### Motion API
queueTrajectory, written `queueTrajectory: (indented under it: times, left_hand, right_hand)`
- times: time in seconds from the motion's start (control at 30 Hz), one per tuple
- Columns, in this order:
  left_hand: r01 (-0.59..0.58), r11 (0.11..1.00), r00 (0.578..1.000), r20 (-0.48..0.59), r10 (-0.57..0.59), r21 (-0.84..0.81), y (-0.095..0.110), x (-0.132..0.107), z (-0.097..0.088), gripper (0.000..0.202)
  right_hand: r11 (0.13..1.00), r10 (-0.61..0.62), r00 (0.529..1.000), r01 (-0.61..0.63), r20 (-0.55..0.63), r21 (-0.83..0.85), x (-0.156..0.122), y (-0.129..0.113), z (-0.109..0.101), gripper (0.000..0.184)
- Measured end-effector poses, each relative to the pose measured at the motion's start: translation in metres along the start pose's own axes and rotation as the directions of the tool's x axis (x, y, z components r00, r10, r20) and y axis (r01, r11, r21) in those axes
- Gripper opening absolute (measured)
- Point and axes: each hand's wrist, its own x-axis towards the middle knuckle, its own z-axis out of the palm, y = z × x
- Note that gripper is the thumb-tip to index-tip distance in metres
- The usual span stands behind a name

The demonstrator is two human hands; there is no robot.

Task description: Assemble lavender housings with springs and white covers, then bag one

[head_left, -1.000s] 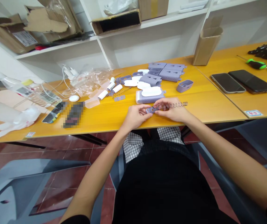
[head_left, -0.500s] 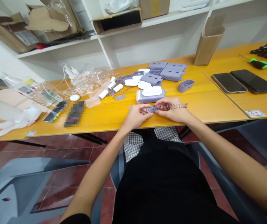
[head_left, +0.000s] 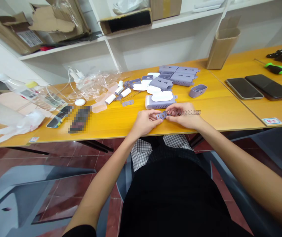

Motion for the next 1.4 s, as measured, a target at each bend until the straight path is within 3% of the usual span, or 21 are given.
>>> queueTrajectory:
  times: [0.17,0.57,1.17,1.4]
  left_hand:
    - [0.028,0.999,0.999,0.016,-0.028,-0.03,0.002,0.0,-0.001,0.038]
    - [0.008,1.0,0.999,0.048,-0.007,-0.007,0.004,0.0,-0.004,0.039]
    - [0.007,1.0,0.997,0.074,-0.006,-0.013,0.004,0.0,-0.005,0.04]
    - [0.006,1.0,0.998,0.069,-0.005,-0.014,0.002,0.0,-0.005,0.04]
  right_hand:
    - [1.0,-0.014,1.0,0.014,0.015,0.003,0.0,0.002,-0.001,0.026]
    - [0.972,-0.145,0.988,0.153,0.059,-0.18,-0.003,-0.007,-0.005,0.021]
    - [0.974,-0.088,0.994,0.1,0.065,-0.203,-0.005,-0.019,-0.001,0.011]
    - [0.978,-0.106,0.99,0.12,0.088,-0.17,-0.004,-0.013,-0.006,0.013]
